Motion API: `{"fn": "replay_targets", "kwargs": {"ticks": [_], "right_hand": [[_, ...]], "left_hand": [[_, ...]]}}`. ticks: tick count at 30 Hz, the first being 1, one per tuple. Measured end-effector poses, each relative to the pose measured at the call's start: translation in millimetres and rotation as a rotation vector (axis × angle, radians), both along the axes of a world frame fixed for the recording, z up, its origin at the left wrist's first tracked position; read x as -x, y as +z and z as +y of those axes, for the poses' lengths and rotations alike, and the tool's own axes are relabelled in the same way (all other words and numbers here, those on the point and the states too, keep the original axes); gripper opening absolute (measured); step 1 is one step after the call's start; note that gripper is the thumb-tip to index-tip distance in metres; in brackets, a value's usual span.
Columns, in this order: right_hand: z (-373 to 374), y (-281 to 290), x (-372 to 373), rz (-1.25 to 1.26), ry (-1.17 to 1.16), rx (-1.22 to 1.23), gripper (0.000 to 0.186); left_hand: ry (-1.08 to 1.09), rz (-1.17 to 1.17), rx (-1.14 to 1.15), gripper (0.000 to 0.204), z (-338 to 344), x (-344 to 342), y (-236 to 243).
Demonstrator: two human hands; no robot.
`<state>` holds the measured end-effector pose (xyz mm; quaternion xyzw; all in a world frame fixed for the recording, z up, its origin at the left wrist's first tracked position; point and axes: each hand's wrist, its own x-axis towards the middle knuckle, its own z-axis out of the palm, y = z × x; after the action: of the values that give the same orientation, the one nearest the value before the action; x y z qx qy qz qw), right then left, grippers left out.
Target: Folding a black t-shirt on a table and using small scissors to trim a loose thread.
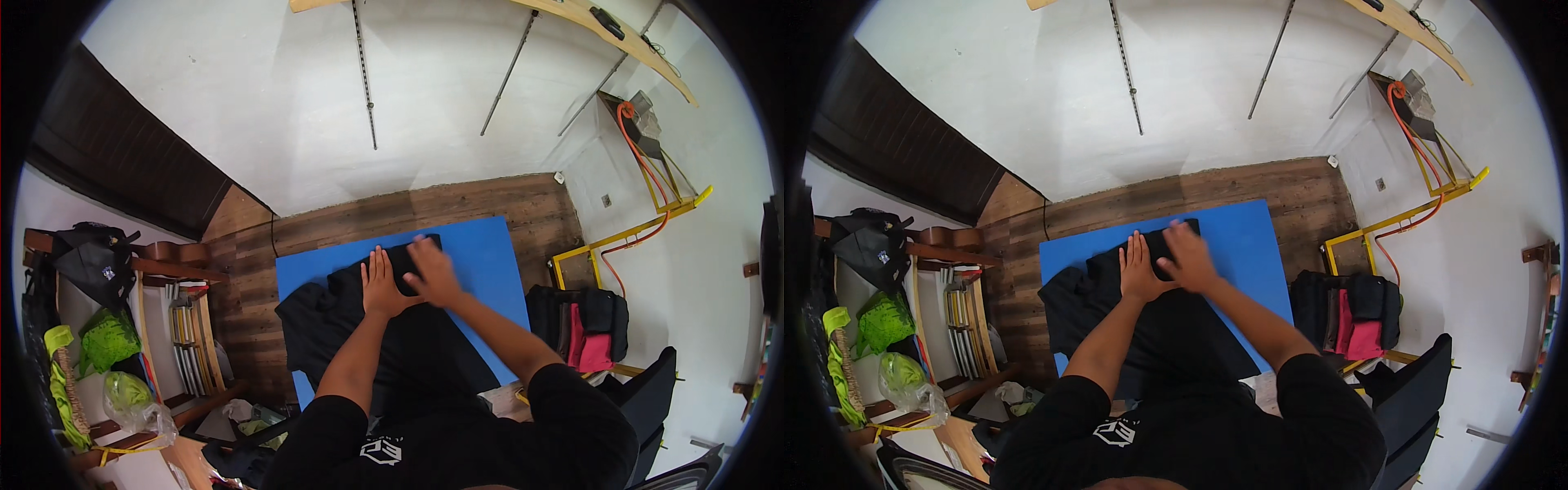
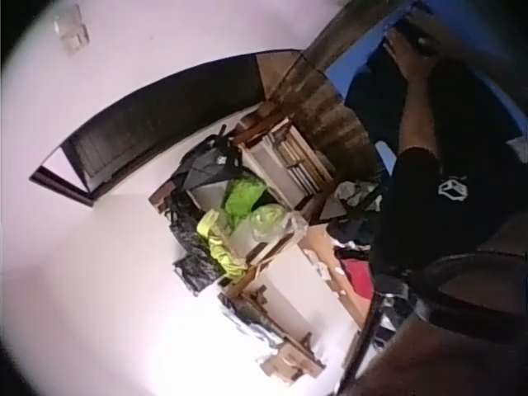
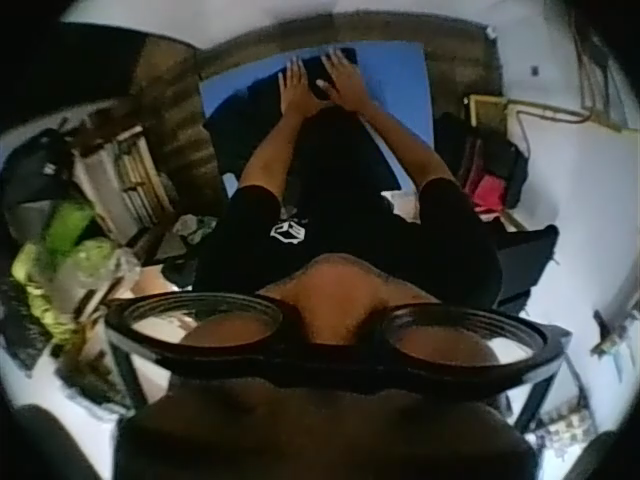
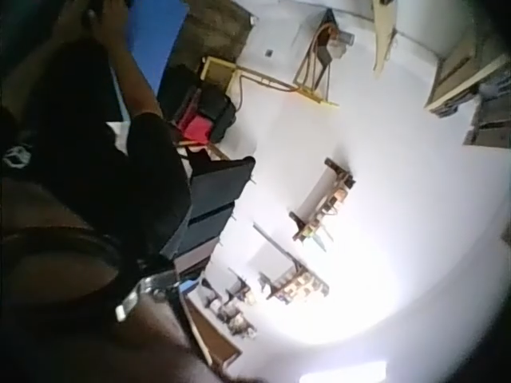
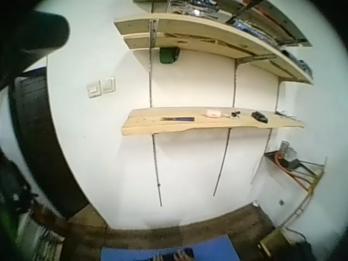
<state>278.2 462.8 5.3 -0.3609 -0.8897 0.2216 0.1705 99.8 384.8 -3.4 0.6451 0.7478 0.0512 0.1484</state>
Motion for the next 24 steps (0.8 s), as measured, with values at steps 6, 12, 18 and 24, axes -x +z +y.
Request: {"fn": "replay_targets", "kwargs": {"ticks": [6, 12, 18, 24], "right_hand": [[-54, 3, 63, 0.017, 0.112, 0.103, 0.085], [-37, -23, 42, -0.06, -0.076, 0.091, 0.081], [1, -30, -19, -0.334, -0.261, -0.075, 0.079], [17, -11, -60, -0.53, -0.522, -0.082, 0.081]], "left_hand": [[-0.028, 0.436, -0.16, 0.103, -6, 16, -62], [-0.071, 0.174, 0.01, 0.102, 5, -8, -20], [0.015, -0.081, 0.03, 0.149, 2, -14, 29], [0.024, -0.065, -0.003, 0.164, 0, -7, 23]]}}
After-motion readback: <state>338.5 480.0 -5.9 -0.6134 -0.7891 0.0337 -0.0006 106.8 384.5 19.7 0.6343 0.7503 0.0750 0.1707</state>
